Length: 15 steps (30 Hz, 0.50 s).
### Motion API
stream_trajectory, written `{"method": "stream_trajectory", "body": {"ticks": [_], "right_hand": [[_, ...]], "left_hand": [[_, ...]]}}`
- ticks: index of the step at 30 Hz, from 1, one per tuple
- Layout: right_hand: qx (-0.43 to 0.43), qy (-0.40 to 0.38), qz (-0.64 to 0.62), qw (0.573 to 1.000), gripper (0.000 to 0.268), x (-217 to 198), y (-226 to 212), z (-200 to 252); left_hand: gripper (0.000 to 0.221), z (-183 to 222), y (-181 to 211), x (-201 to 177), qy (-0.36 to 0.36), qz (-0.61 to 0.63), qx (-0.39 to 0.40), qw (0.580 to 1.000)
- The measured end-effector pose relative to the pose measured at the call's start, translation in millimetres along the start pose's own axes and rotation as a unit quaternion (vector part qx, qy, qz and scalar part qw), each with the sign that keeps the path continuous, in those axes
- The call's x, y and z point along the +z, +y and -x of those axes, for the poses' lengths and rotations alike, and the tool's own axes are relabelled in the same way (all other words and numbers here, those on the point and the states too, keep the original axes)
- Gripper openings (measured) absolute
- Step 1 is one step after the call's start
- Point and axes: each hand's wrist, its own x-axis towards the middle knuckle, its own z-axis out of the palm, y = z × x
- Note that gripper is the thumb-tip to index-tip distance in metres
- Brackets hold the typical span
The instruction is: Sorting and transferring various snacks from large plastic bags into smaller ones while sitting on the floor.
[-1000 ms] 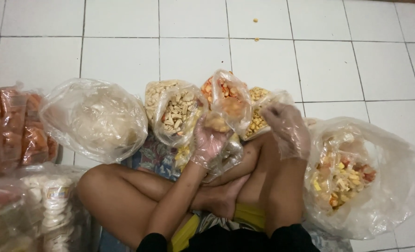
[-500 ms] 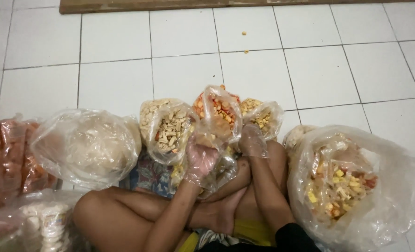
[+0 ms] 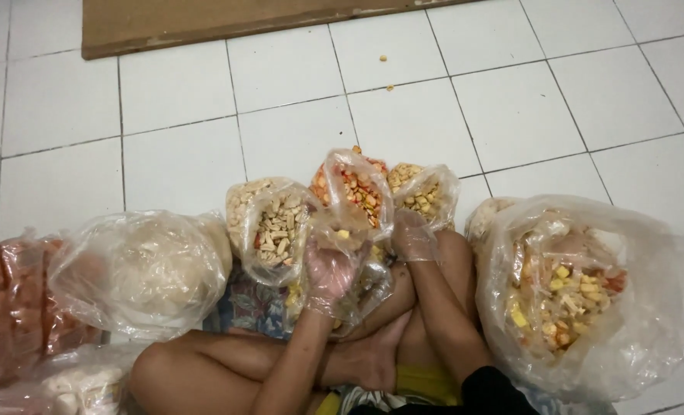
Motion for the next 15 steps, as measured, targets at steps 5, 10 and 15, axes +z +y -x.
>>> {"method": "stream_trajectory", "body": {"ticks": [5,10,15], "right_hand": [[0.079,-0.033,-0.068,0.994,0.033,-65.0,-42.1,33.0],[0.070,-0.068,-0.056,0.994,0.037,-35.3,-12.1,2.7],[0.067,-0.067,-0.033,0.995,0.033,-18.7,0.1,-2.4]], "left_hand": [[0.047,-2.7,2.9,-4.9,0.016,0.017,-0.002,1.000],[0.041,-0.9,6.4,0.5,0.016,0.020,0.016,1.000],[0.043,6.7,2.6,13.8,0.034,0.018,0.048,0.998]]}}
